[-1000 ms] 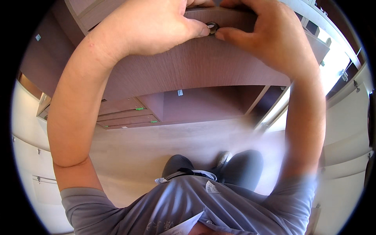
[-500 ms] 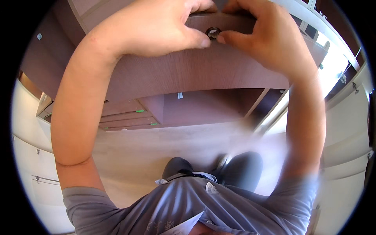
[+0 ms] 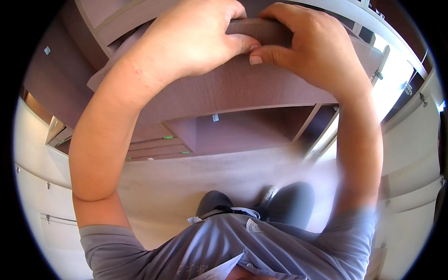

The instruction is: The person measures a cabinet shelf using a tape measure, uses an electric drill to attach a metal slide rail, fits a wooden drawer into the cabinet, and then installs a handle onto the drawer front.

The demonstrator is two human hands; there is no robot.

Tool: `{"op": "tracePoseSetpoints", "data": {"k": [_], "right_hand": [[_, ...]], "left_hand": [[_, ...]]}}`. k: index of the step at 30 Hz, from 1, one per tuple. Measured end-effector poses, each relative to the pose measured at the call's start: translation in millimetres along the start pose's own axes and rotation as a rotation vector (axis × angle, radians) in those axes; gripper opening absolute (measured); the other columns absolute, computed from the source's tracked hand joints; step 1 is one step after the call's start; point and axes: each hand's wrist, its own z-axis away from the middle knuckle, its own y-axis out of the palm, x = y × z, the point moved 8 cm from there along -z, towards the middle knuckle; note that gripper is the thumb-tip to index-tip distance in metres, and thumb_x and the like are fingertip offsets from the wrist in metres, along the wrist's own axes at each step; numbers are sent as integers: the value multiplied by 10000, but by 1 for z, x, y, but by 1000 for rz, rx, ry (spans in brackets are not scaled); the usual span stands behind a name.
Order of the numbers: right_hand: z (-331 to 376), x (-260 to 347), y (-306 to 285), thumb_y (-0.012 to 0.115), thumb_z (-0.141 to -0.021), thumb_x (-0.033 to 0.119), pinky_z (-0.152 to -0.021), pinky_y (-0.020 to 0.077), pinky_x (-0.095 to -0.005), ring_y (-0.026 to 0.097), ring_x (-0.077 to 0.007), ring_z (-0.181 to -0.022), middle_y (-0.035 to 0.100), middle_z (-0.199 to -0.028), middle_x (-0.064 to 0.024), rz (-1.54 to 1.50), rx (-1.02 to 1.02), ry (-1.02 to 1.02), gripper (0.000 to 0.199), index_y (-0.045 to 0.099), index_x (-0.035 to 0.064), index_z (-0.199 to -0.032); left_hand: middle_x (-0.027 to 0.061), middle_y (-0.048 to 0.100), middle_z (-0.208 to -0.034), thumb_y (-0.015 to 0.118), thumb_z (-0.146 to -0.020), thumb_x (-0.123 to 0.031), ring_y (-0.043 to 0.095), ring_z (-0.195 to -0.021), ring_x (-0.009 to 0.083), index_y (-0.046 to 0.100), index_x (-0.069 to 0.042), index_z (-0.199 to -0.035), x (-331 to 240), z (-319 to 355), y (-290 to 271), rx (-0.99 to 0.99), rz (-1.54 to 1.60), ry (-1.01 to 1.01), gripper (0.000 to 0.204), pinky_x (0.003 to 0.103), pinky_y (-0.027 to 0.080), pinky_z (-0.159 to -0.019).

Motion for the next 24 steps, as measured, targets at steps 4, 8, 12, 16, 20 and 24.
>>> {"op": "tracePoseSetpoints", "data": {"k": [4,8,12,16,20,24], "right_hand": [[1,13,-5,868,-746,346,-741,537,-474,682,-415,-830,710,-838,-183,5,-52,-2,379,671,38,-844],[-4,3,4,872,-742,330,-721,534,-467,678,-416,-808,699,-814,-191,-25,-36,2,360,680,38,-827],[-1,12,1,885,-730,339,-721,537,-458,680,-413,-810,705,-824,-188,17,-62,-16,383,703,30,-866],[-3,7,2,889,-739,369,-739,540,-449,685,-409,-833,718,-865,-187,-26,23,35,436,716,18,-930],[-9,-8,10,877,-762,412,-775,543,-450,690,-402,-876,726,-921,-188,-35,60,32,488,710,9,-983],[-13,-9,11,872,-755,445,-806,543,-465,692,-395,-915,725,-938,-184,36,137,87,507,696,18,-963]], "left_hand": [[214,722,-969,738,-890,-257,688,-919,368,697,18,-1061,-12,7,-5,-95,-142,39,326,428,540,-829],[248,717,-919,738,-867,-267,689,-894,448,698,11,-952,-16,12,-7,-177,-170,79,293,494,552,-781],[248,716,-913,742,-872,-279,688,-887,447,697,10,-951,-13,11,-6,-166,-163,67,303,500,548,-779],[250,713,-932,749,-890,-315,688,-908,431,695,10,-974,-10,6,-4,-124,-156,79,340,485,541,-785],[248,712,-960,746,-910,-347,691,-936,410,691,9,-996,-2,0,-3,-23,-88,97,371,466,538,-802],[241,715,-964,748,-911,-351,694,-945,402,689,2,-1002,11,-17,-2,134,-4,1,370,463,538,-811]]}}
